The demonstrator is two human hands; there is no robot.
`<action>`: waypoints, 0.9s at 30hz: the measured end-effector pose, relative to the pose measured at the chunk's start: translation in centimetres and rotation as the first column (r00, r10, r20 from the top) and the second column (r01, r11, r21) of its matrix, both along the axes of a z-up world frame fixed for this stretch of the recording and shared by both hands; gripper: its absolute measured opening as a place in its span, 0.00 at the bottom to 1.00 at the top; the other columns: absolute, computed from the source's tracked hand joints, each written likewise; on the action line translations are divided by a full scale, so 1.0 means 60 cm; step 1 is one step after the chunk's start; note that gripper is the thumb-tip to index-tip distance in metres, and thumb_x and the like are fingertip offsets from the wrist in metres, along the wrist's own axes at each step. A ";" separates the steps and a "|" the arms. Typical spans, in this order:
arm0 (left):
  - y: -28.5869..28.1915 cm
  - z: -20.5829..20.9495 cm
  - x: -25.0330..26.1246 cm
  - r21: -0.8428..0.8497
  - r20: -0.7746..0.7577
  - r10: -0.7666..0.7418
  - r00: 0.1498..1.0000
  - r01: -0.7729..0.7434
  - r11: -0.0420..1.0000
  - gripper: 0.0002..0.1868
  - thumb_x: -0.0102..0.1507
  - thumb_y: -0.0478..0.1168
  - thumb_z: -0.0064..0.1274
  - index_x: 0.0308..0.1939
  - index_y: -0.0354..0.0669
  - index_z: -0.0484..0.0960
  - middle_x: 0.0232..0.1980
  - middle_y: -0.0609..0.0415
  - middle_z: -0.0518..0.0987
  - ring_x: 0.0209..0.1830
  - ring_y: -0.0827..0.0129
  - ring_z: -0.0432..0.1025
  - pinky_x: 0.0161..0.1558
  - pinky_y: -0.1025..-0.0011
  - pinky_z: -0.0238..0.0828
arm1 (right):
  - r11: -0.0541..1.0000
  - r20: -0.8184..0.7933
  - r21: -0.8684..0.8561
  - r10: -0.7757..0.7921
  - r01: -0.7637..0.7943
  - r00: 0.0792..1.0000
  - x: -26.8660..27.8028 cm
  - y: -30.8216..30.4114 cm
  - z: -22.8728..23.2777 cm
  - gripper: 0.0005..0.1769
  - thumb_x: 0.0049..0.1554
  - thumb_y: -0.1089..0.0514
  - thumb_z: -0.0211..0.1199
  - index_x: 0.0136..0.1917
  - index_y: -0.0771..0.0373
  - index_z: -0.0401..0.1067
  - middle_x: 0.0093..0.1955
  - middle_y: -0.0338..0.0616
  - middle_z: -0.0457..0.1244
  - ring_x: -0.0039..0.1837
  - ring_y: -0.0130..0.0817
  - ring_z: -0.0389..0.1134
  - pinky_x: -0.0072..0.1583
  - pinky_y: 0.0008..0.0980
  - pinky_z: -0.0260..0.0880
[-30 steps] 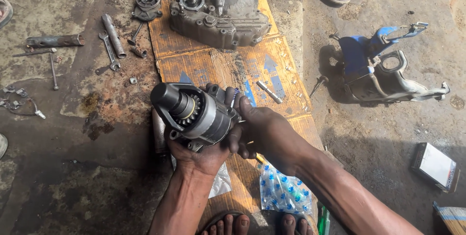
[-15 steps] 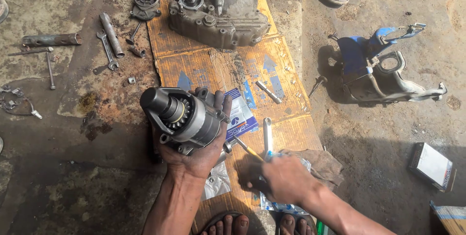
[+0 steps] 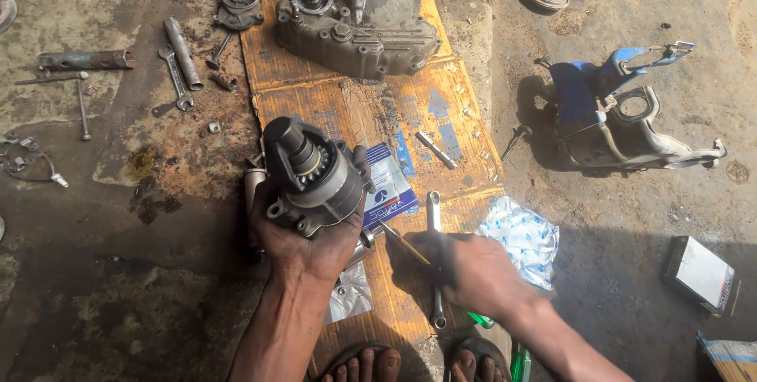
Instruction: The recorder is assembling and inspecting various mechanical components of a motor or starter assembly.
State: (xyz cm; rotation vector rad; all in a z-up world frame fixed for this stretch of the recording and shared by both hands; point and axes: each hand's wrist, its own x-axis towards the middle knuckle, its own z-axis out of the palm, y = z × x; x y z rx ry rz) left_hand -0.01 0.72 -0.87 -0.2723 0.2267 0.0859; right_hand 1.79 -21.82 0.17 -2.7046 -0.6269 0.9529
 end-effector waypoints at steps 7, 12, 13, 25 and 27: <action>0.019 -0.012 -0.006 0.118 -0.021 0.002 1.000 0.000 0.993 0.29 0.62 0.57 0.45 0.51 0.35 0.83 0.49 0.39 0.83 0.52 0.42 0.79 0.60 0.50 0.74 | 0.845 0.123 0.527 0.034 -0.095 0.992 -0.040 0.087 -0.075 0.31 0.50 0.59 0.70 0.67 0.47 0.68 0.55 0.52 0.72 0.51 0.50 0.73 0.51 0.42 0.75; 0.036 -0.014 -0.021 0.127 -0.098 -0.010 0.995 0.023 0.992 0.31 0.62 0.56 0.46 0.55 0.32 0.83 0.52 0.35 0.83 0.52 0.43 0.78 0.57 0.54 0.74 | 0.819 -0.095 0.565 -0.058 0.101 0.994 0.003 0.084 -0.085 0.36 0.50 0.66 0.63 0.72 0.51 0.66 0.58 0.50 0.70 0.54 0.47 0.75 0.56 0.39 0.75; 0.041 -0.013 -0.023 0.126 -0.094 -0.014 0.995 0.026 0.992 0.31 0.62 0.56 0.46 0.55 0.32 0.83 0.52 0.35 0.83 0.52 0.43 0.78 0.57 0.54 0.74 | 0.820 -0.090 0.563 -0.062 0.102 0.994 0.015 0.066 -0.090 0.36 0.50 0.66 0.63 0.72 0.51 0.66 0.58 0.50 0.70 0.54 0.47 0.75 0.56 0.39 0.75; 0.065 -0.006 -0.030 0.113 -0.064 0.096 0.993 -0.089 0.990 0.25 0.68 0.53 0.42 0.50 0.34 0.83 0.45 0.41 0.83 0.44 0.54 0.81 0.63 0.49 0.77 | 0.991 0.189 -0.014 -0.127 0.131 0.974 -0.021 -0.112 -0.062 0.39 0.37 0.62 0.72 0.63 0.50 0.73 0.60 0.47 0.66 0.57 0.52 0.69 0.59 0.45 0.71; 0.063 -0.007 -0.032 0.136 -0.181 0.103 0.978 -0.079 0.988 0.27 0.67 0.55 0.42 0.50 0.34 0.84 0.44 0.43 0.85 0.43 0.54 0.82 0.58 0.54 0.76 | 0.993 0.256 0.018 -0.116 0.115 0.960 -0.018 -0.168 -0.091 0.30 0.40 0.62 0.70 0.58 0.49 0.77 0.57 0.45 0.68 0.57 0.49 0.71 0.59 0.43 0.73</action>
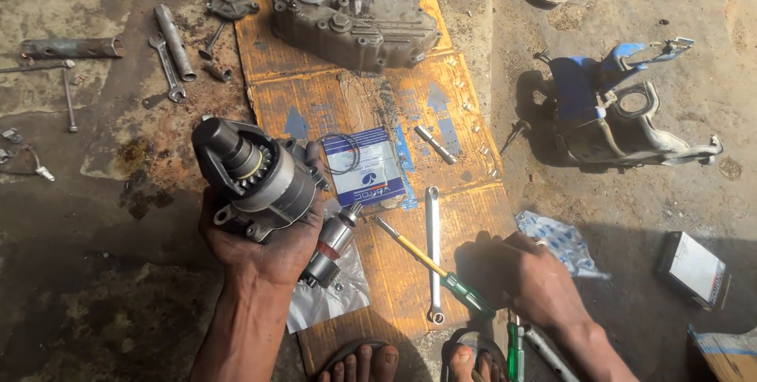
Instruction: The recorder is assembling and inspecting various mechanical components of a motor or starter assembly.
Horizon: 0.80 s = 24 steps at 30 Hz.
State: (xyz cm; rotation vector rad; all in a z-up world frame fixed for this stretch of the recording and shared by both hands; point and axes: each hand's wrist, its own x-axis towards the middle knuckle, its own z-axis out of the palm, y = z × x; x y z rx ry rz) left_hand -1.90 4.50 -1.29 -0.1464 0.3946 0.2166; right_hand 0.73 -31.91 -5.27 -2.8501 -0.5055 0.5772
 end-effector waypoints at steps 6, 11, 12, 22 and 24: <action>-0.011 -0.011 0.005 -0.042 0.056 -0.042 0.998 0.045 0.998 0.22 0.67 0.54 0.45 0.45 0.39 0.85 0.43 0.43 0.84 0.45 0.52 0.82 0.61 0.46 0.77 | 0.960 -0.086 0.081 -0.263 0.270 0.961 0.039 -0.089 -0.009 0.28 0.41 0.66 0.68 0.56 0.51 0.78 0.54 0.47 0.72 0.53 0.48 0.76 0.56 0.41 0.77; -0.023 -0.011 0.007 0.009 -0.033 -0.085 0.996 0.086 0.996 0.26 0.63 0.57 0.44 0.47 0.39 0.86 0.46 0.42 0.85 0.50 0.46 0.80 0.56 0.52 0.76 | 0.969 -0.115 0.066 -0.230 0.239 0.966 0.038 -0.006 0.031 0.30 0.42 0.65 0.69 0.60 0.49 0.78 0.52 0.47 0.72 0.50 0.47 0.76 0.55 0.41 0.77; -0.026 -0.012 0.005 0.010 -0.036 -0.098 0.995 0.098 0.995 0.27 0.63 0.57 0.44 0.47 0.38 0.86 0.46 0.41 0.85 0.51 0.44 0.79 0.55 0.53 0.76 | 0.973 -0.139 0.058 -0.214 0.223 0.967 0.034 0.020 0.039 0.30 0.44 0.63 0.70 0.61 0.48 0.78 0.52 0.46 0.72 0.48 0.46 0.77 0.55 0.41 0.77; -0.027 -0.019 -0.009 -0.066 0.015 -0.050 0.999 0.051 0.997 0.26 0.68 0.57 0.48 0.49 0.37 0.85 0.47 0.41 0.84 0.50 0.48 0.79 0.60 0.46 0.77 | 0.999 -0.140 -0.023 0.026 -0.030 0.990 0.025 0.131 0.019 0.32 0.44 0.61 0.71 0.61 0.57 0.64 0.43 0.50 0.69 0.44 0.52 0.72 0.50 0.49 0.74; -0.031 -0.013 -0.009 -0.008 -0.015 -0.095 0.995 0.095 0.995 0.27 0.65 0.58 0.46 0.48 0.38 0.85 0.47 0.41 0.85 0.52 0.44 0.79 0.57 0.52 0.75 | 0.998 -0.111 0.062 0.010 -0.003 0.994 0.030 0.119 0.025 0.33 0.40 0.63 0.71 0.61 0.54 0.70 0.44 0.50 0.69 0.46 0.53 0.72 0.50 0.49 0.74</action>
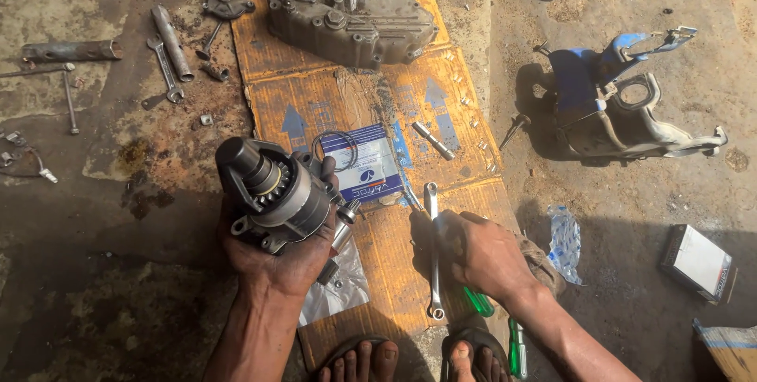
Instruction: The recorder is assembling and inspecting various mechanical components of a motor or starter assembly.
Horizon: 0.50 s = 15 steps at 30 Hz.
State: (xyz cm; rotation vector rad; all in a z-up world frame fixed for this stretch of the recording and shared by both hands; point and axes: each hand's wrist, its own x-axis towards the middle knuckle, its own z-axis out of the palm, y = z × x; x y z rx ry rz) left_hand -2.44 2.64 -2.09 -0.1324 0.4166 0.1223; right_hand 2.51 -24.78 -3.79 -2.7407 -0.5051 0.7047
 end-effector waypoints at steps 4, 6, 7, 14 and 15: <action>-0.015 -0.003 0.005 -0.058 0.025 0.022 0.999 -0.021 0.998 0.25 0.67 0.57 0.47 0.48 0.38 0.85 0.46 0.42 0.84 0.52 0.45 0.79 0.58 0.49 0.76 | 0.985 0.169 0.067 0.145 -0.158 0.975 -0.021 -0.001 -0.023 0.38 0.33 0.63 0.74 0.59 0.57 0.72 0.49 0.51 0.67 0.45 0.54 0.71 0.47 0.49 0.74; -0.024 0.005 0.007 -0.049 0.118 0.012 0.993 -0.007 0.999 0.27 0.68 0.57 0.46 0.50 0.34 0.85 0.48 0.40 0.84 0.51 0.47 0.79 0.56 0.52 0.77 | 0.979 0.150 -0.086 0.194 -0.183 0.969 -0.030 0.014 -0.043 0.24 0.49 0.57 0.72 0.58 0.57 0.72 0.48 0.49 0.66 0.45 0.53 0.71 0.46 0.49 0.73; -0.028 0.006 0.009 -0.044 0.118 0.016 0.993 -0.011 0.999 0.27 0.68 0.57 0.46 0.50 0.34 0.85 0.48 0.40 0.84 0.51 0.47 0.79 0.56 0.52 0.77 | 0.979 0.152 -0.082 0.198 -0.187 0.968 -0.029 0.021 -0.034 0.24 0.49 0.57 0.72 0.58 0.57 0.72 0.48 0.49 0.66 0.45 0.53 0.71 0.46 0.49 0.73; -0.049 -0.024 0.012 -0.091 0.321 -0.051 0.946 0.085 0.992 0.11 0.70 0.41 0.46 0.43 0.37 0.79 0.40 0.49 0.81 0.44 0.61 0.79 0.58 0.65 0.78 | 0.817 -0.331 0.418 -0.271 0.398 0.904 -0.037 0.033 -0.003 0.12 0.51 0.63 0.70 0.50 0.63 0.80 0.40 0.49 0.73 0.40 0.36 0.73 0.45 0.34 0.73; -0.056 -0.025 0.016 -0.134 0.572 -0.038 0.820 0.139 0.981 0.12 0.73 0.40 0.43 0.37 0.42 0.78 0.33 0.55 0.80 0.37 0.67 0.77 0.60 0.68 0.79 | 0.601 -0.527 0.529 -0.320 0.599 0.787 -0.041 0.036 0.009 0.08 0.51 0.66 0.69 0.46 0.69 0.82 0.39 0.51 0.73 0.38 0.34 0.71 0.42 0.32 0.73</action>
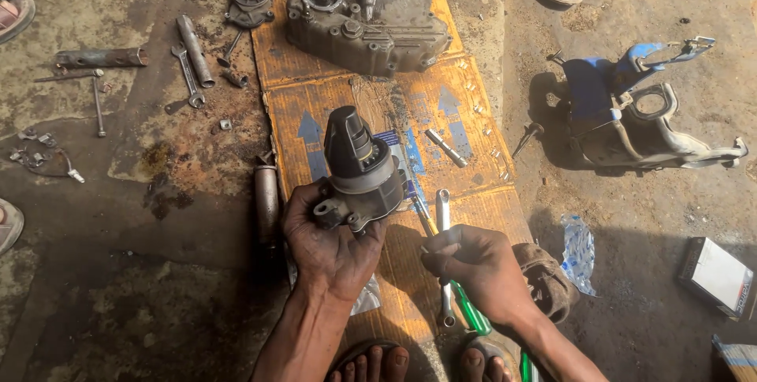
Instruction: The recorder is assembling and inspecting various mechanical components of a motor or starter assembly.
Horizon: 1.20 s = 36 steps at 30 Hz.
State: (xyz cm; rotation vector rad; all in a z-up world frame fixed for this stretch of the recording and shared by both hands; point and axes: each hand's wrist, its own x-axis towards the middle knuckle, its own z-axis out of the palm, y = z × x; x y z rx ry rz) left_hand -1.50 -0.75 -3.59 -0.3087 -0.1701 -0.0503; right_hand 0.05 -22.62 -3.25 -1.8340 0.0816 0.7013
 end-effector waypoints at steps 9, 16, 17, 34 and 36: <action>-0.046 0.026 0.005 0.376 -0.539 0.140 0.830 0.088 0.923 0.12 0.62 0.42 0.47 0.22 0.50 0.72 0.19 0.65 0.68 0.22 0.75 0.67 0.28 0.73 0.70 | 0.912 -0.179 0.341 -0.174 0.227 0.968 -0.010 0.063 0.068 0.08 0.52 0.68 0.67 0.45 0.77 0.78 0.36 0.52 0.70 0.37 0.33 0.70 0.43 0.31 0.72; -0.054 0.023 -0.003 0.312 -0.528 0.097 0.844 0.087 0.946 0.16 0.64 0.44 0.48 0.21 0.53 0.70 0.19 0.67 0.66 0.21 0.75 0.66 0.26 0.73 0.70 | 0.918 -0.193 0.337 -0.152 0.210 0.970 -0.023 0.061 0.072 0.10 0.48 0.70 0.65 0.45 0.75 0.77 0.37 0.51 0.72 0.37 0.33 0.71 0.41 0.32 0.73; -0.055 0.028 -0.003 0.379 -0.600 0.152 0.785 0.112 0.919 0.15 0.63 0.45 0.47 0.21 0.53 0.69 0.20 0.66 0.66 0.22 0.75 0.66 0.27 0.72 0.71 | 0.893 -0.245 0.363 -0.184 0.266 0.952 -0.024 0.060 0.068 0.10 0.48 0.70 0.63 0.45 0.76 0.77 0.38 0.51 0.72 0.37 0.33 0.71 0.41 0.33 0.73; -0.057 0.039 -0.009 0.449 -0.705 0.155 0.692 0.266 0.853 0.16 0.59 0.53 0.46 0.29 0.46 0.78 0.30 0.58 0.76 0.32 0.67 0.75 0.32 0.67 0.76 | 0.787 -0.429 0.460 -0.208 0.411 0.879 -0.037 0.086 0.102 0.11 0.48 0.70 0.68 0.47 0.69 0.77 0.38 0.49 0.69 0.40 0.36 0.71 0.48 0.34 0.73; -0.056 0.029 -0.008 0.465 -0.618 0.176 0.766 0.176 0.868 0.15 0.62 0.51 0.48 0.31 0.44 0.79 0.31 0.58 0.76 0.33 0.68 0.74 0.35 0.67 0.77 | 0.842 -0.346 0.348 -0.292 0.411 0.892 -0.038 0.091 0.097 0.11 0.47 0.70 0.69 0.45 0.70 0.75 0.38 0.47 0.69 0.40 0.35 0.71 0.46 0.34 0.73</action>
